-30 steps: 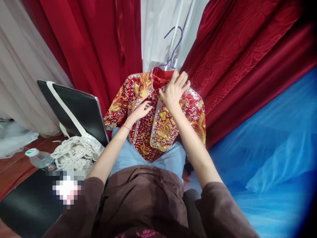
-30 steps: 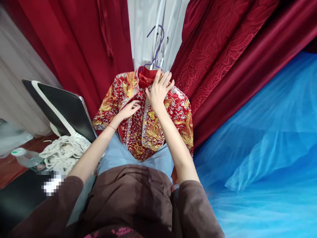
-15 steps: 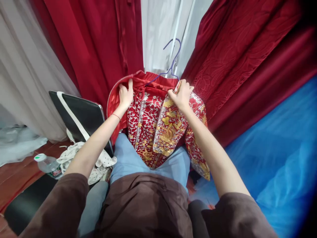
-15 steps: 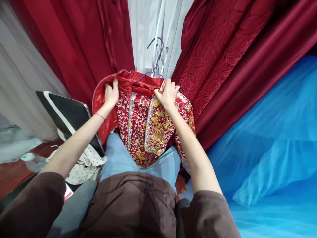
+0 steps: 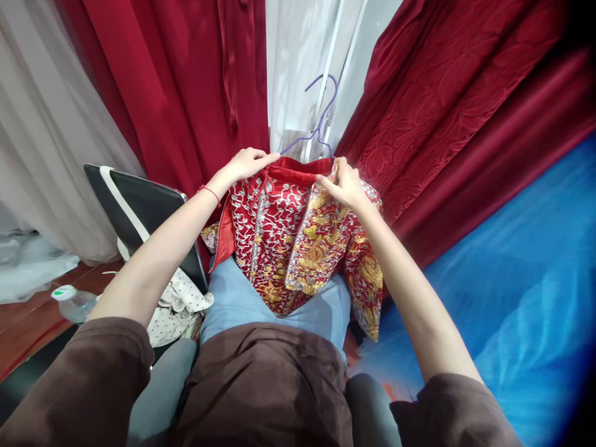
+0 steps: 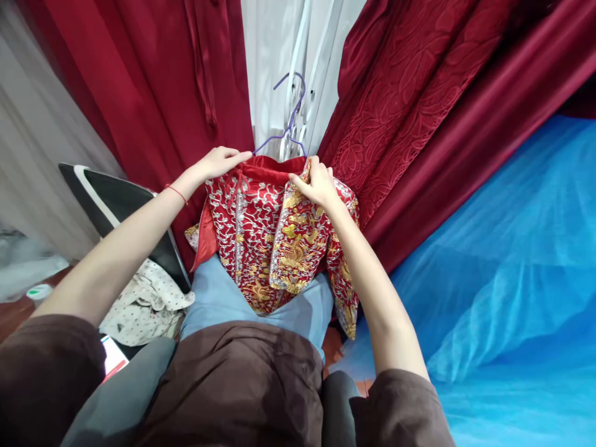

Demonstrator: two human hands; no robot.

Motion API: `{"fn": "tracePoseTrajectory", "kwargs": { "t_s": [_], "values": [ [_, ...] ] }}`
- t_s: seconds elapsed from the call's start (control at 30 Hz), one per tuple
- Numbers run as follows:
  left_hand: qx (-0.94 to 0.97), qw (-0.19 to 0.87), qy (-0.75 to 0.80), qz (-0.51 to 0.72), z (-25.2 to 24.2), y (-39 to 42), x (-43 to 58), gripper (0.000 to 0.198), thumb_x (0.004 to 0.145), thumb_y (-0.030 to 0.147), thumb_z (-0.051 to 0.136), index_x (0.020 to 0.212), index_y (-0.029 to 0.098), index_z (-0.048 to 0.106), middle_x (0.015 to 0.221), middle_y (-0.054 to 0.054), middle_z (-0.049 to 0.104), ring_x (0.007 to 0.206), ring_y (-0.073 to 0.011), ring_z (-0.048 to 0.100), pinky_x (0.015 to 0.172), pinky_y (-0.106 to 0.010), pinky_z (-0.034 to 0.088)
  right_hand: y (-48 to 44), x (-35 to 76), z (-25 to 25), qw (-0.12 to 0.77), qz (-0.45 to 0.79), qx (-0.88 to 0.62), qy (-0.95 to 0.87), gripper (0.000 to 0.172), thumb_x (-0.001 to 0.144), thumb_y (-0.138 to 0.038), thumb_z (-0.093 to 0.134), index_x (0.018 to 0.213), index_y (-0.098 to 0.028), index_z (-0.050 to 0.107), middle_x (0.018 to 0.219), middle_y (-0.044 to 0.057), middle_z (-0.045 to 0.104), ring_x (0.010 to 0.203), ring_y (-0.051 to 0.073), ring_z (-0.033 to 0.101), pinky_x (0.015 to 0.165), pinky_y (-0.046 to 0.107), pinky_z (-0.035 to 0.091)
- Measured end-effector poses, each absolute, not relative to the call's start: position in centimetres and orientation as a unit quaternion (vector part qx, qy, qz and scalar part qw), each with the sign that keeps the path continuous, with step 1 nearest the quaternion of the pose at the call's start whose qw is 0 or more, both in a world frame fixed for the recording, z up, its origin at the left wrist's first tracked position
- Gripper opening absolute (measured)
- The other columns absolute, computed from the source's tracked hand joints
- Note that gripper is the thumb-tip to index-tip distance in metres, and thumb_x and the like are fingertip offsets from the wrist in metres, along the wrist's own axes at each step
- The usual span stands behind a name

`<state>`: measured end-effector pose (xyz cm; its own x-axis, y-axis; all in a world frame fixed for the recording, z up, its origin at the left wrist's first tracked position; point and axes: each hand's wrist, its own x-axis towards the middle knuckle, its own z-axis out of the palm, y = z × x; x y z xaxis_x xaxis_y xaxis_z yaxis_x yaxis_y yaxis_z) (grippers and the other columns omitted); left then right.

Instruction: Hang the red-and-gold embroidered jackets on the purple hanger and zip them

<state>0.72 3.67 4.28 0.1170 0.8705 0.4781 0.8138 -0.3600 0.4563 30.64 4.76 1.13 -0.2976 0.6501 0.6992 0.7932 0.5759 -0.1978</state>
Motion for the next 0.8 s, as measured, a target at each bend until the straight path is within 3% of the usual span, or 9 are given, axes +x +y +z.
{"fn": "tracePoseTrajectory", "kwargs": {
  "t_s": [0.1, 0.23, 0.4, 0.63, 0.8],
  "values": [
    [0.763, -0.037, 0.556, 0.326, 4.1, 3.3, 2.7, 0.045, 0.093, 0.057, 0.052, 0.096, 0.016, 0.07, 0.093, -0.009, 0.073, 0.099, -0.0272, 0.067, 0.095, -0.037, 0.045, 3.9, 31.0, 1.5, 0.367, -0.101, -0.457, -0.804, 0.057, 0.09, -0.074, 0.048, 0.108, -0.02, 0.052, 0.093, 0.01, 0.064, 0.091, 0.028, 0.06, 0.09, 0.047, 0.045],
    [0.749, -0.099, 0.556, 0.347, 3.3, 3.4, 3.6, 0.038, 0.102, 0.041, 0.039, 0.108, 0.016, 0.067, 0.103, -0.012, 0.074, 0.109, -0.0298, 0.066, 0.101, -0.04, 0.041, 3.2, 32.4, 2.0, 0.356, -0.132, -0.489, -0.786, 0.055, 0.094, -0.069, 0.044, 0.108, -0.018, 0.059, 0.087, 0.011, 0.066, 0.087, 0.028, 0.061, 0.082, 0.041, 0.047],
    [0.749, -0.144, 0.542, 0.352, 3.1, 3.5, 2.5, 0.036, 0.102, 0.037, 0.038, 0.105, 0.015, 0.066, 0.093, -0.012, 0.074, 0.106, -0.0303, 0.067, 0.105, -0.043, 0.035, 2.0, 35.9, 2.4, 0.366, -0.15, -0.562, -0.727, 0.045, 0.099, -0.058, 0.042, 0.099, -0.02, 0.065, 0.08, 0.01, 0.067, 0.079, 0.026, 0.06, 0.071, 0.034, 0.043],
    [0.738, -0.167, 0.543, 0.364, 3.0, 4.4, 1.6, 0.036, 0.102, 0.038, 0.036, 0.103, 0.016, 0.064, 0.086, -0.012, 0.071, 0.103, -0.0293, 0.066, 0.109, -0.046, 0.03, -5.2, 38.5, 2.6, 0.38, -0.242, -0.653, -0.608, 0.028, 0.101, -0.043, 0.05, 0.102, -0.022, 0.069, 0.09, 0.014, 0.075, 0.074, 0.024, 0.064, 0.061, 0.032, 0.026],
    [0.733, -0.167, 0.543, 0.374, 3.0, 4.9, 1.0, 0.035, 0.103, 0.039, 0.036, 0.102, 0.016, 0.063, 0.083, -0.01, 0.069, 0.103, -0.0261, 0.065, 0.11, -0.042, 0.029, -12.1, 40.7, 3.6, 0.474, -0.31, -0.638, -0.521, 0.031, 0.099, -0.049, 0.051, 0.095, -0.025, 0.069, 0.085, 0.015, 0.074, 0.072, 0.026, 0.066, 0.062, 0.037, 0.034]
  ]
}}
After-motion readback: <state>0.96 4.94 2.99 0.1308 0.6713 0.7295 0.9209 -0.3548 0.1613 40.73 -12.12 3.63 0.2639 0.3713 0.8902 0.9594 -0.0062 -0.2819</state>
